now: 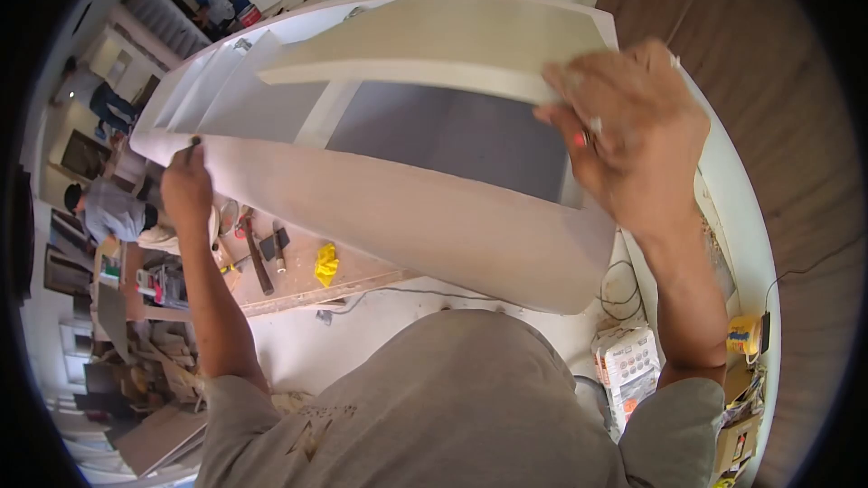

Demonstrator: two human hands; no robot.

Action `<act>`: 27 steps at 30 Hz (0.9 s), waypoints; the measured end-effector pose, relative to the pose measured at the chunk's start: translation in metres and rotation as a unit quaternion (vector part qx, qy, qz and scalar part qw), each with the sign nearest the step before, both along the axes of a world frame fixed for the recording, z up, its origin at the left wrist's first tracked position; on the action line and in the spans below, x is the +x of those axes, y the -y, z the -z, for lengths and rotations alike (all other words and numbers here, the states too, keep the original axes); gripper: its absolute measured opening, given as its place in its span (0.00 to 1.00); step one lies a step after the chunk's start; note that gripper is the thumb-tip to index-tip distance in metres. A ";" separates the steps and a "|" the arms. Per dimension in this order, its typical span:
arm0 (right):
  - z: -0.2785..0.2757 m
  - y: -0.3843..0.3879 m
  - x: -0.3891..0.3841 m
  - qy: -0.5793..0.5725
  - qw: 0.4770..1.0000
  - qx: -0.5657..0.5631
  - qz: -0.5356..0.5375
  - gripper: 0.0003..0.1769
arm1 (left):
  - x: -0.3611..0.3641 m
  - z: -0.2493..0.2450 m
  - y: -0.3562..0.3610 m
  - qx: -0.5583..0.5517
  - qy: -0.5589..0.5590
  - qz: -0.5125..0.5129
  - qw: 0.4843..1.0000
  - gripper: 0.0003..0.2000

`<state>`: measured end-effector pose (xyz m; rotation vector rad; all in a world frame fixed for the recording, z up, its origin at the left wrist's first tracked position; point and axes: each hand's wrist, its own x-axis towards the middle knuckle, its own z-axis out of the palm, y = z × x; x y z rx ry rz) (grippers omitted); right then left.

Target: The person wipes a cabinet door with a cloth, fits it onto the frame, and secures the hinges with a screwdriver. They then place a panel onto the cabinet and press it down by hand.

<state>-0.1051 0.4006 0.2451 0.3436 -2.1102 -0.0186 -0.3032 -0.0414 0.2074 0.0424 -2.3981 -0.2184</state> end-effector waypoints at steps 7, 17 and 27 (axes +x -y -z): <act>0.032 0.017 0.011 0.100 0.992 -0.067 -0.026 0.20 | 0.002 0.039 0.057 0.133 -0.105 0.034 0.985 0.14; 0.017 0.007 0.011 0.120 0.984 -0.132 0.003 0.17 | 0.005 0.059 0.012 0.383 -0.025 0.141 0.913 0.13; 0.050 -0.027 -0.021 0.205 0.973 -0.099 0.049 0.18 | 0.003 0.044 -0.058 0.270 -0.031 0.159 0.949 0.13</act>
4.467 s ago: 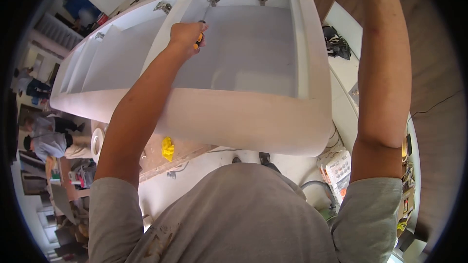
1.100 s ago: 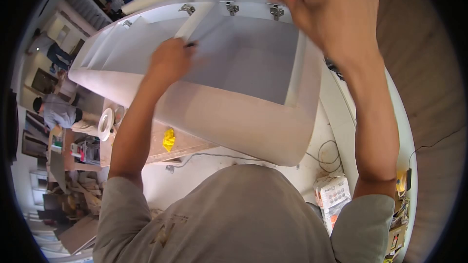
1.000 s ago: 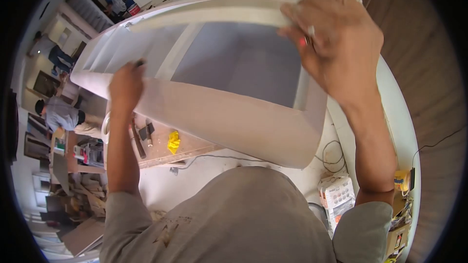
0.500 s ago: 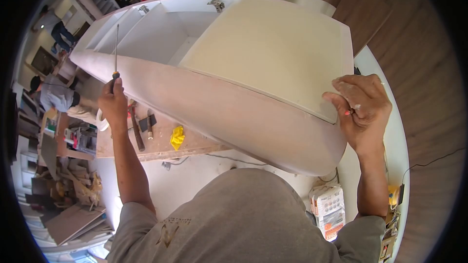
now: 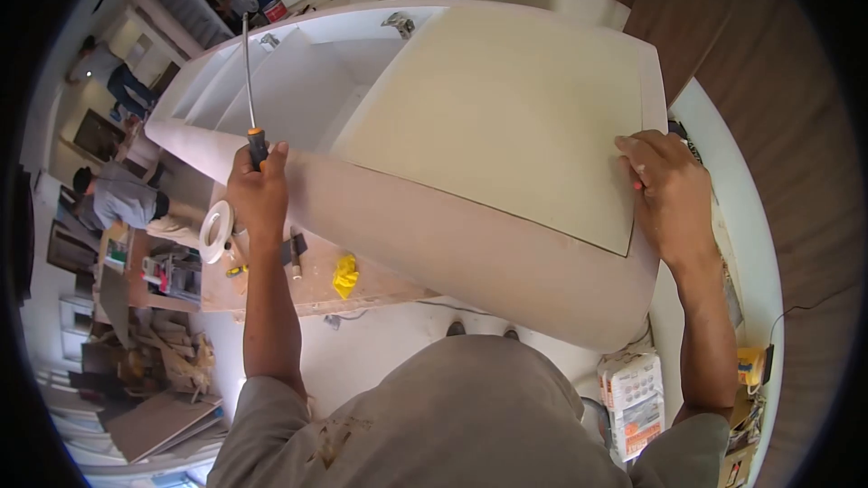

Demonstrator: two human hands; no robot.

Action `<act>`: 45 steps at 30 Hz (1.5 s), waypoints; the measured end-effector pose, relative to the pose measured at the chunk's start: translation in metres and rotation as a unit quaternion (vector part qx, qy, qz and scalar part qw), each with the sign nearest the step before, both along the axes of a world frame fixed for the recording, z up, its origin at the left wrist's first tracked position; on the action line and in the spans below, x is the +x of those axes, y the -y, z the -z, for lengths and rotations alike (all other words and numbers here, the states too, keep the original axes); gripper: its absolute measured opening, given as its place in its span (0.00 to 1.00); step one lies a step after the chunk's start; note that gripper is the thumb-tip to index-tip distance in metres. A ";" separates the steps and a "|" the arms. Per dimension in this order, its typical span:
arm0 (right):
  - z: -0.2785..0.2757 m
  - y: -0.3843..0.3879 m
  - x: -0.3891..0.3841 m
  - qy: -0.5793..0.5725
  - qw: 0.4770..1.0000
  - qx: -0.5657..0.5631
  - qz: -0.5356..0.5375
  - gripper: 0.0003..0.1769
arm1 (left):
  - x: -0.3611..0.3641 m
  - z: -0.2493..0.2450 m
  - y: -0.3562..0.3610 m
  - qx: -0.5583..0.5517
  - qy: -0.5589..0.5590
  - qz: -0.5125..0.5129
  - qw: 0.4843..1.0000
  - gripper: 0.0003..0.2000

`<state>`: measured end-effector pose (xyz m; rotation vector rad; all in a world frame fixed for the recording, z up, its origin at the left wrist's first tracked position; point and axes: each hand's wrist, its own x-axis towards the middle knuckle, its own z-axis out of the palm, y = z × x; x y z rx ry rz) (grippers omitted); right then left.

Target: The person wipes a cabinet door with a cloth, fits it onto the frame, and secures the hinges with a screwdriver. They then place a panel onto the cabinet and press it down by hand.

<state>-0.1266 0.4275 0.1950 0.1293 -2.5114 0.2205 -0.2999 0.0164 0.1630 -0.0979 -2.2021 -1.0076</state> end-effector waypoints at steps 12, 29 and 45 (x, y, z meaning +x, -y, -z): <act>0.024 -0.014 -0.058 0.032 0.996 0.076 -0.023 0.22 | -0.010 0.012 -0.044 -0.121 -0.004 0.055 0.991 0.15; 0.034 -0.017 -0.100 0.096 0.992 0.043 0.072 0.04 | -0.009 0.031 -0.036 0.079 -0.026 0.015 0.996 0.19; 0.026 0.089 -0.170 0.126 0.972 0.116 -0.162 0.11 | -0.011 0.030 -0.028 0.124 -0.001 0.074 0.989 0.13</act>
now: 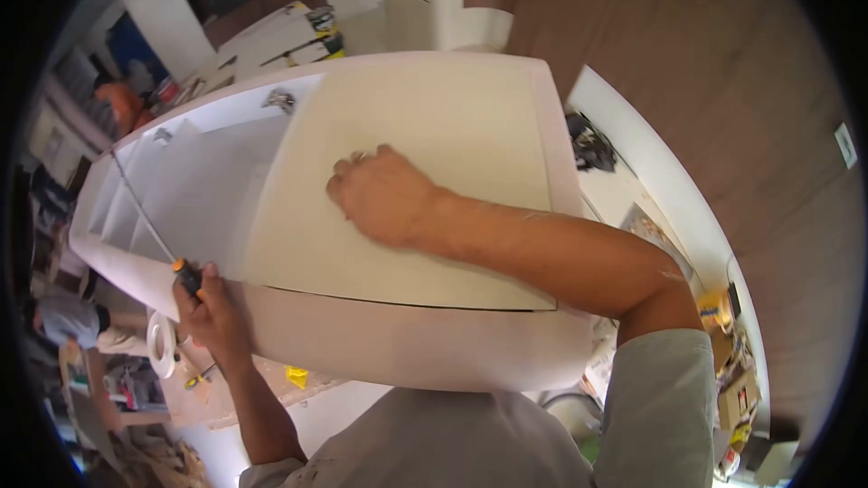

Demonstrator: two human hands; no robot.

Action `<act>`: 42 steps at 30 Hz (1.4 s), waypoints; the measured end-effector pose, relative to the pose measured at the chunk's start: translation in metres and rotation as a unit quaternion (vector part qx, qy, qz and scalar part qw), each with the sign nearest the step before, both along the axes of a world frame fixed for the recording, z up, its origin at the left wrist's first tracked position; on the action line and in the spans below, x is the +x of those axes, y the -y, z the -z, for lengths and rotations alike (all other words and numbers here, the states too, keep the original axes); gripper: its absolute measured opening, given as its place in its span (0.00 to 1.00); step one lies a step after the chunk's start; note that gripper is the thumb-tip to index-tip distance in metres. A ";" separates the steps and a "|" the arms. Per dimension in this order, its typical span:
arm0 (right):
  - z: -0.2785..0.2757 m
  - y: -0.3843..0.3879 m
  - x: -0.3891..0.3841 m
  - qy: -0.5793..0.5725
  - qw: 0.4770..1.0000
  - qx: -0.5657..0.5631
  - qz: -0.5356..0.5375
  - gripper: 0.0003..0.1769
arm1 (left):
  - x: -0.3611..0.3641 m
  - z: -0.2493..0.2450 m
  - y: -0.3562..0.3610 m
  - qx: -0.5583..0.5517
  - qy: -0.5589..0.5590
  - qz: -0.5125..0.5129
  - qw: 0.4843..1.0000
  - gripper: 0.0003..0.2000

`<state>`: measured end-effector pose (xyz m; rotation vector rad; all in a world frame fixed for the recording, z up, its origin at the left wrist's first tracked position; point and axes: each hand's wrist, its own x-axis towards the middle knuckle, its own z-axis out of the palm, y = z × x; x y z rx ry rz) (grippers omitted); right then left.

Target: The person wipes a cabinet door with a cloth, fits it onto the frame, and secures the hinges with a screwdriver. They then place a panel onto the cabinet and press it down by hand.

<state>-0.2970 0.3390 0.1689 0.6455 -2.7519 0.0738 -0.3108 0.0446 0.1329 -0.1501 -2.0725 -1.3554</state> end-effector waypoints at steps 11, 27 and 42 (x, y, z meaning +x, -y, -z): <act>0.015 -0.007 -0.092 -0.027 0.986 -0.082 0.142 0.10 | 0.010 -0.006 -0.004 0.055 0.003 -0.014 0.998 0.16; 0.019 -0.053 -0.197 -0.010 0.955 -0.024 0.295 0.18 | 0.013 -0.008 -0.005 0.058 -0.007 0.002 0.998 0.13; 0.010 -0.188 -0.074 -0.002 0.903 0.025 0.429 0.19 | 0.013 -0.006 0.001 -0.057 0.000 -0.081 0.995 0.17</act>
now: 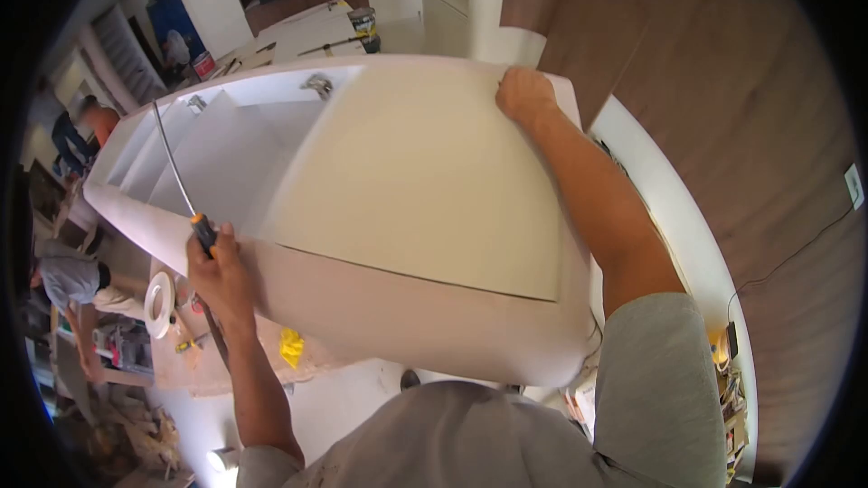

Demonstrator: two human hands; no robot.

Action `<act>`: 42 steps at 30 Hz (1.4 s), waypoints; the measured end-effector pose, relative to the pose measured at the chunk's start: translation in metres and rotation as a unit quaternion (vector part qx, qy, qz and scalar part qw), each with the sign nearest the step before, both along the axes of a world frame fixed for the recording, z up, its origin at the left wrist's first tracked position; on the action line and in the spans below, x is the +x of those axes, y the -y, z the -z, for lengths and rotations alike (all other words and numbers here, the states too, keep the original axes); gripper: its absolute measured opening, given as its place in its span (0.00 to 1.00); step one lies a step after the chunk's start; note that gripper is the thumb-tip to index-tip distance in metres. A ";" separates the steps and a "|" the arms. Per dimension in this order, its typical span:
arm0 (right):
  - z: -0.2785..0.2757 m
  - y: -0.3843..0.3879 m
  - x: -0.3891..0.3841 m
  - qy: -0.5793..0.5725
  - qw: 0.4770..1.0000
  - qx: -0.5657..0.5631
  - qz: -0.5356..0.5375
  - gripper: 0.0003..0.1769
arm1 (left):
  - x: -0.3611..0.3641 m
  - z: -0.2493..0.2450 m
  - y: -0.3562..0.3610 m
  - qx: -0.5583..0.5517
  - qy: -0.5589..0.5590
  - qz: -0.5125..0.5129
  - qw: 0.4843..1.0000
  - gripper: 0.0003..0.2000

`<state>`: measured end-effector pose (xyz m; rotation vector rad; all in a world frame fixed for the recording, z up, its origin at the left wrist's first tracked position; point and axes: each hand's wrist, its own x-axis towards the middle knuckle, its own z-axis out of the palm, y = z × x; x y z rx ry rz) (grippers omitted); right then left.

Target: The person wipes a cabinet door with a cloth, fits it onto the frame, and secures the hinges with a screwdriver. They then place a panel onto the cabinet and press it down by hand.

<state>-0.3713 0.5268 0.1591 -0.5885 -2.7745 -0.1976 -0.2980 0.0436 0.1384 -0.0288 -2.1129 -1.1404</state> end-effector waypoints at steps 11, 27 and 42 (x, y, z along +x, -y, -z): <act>0.020 -0.064 0.035 -0.095 0.975 -0.080 -0.186 0.16 | 0.068 -0.010 -0.125 -0.165 0.012 -0.152 0.974 0.20; 0.020 -0.100 0.075 -0.097 0.936 -0.124 -0.316 0.14 | 0.066 -0.005 -0.126 -0.258 0.039 -0.232 0.937 0.19; 0.006 -0.145 0.093 -0.001 0.860 -0.130 -0.493 0.30 | 0.077 -0.012 -0.133 -0.272 0.110 -0.277 0.915 0.12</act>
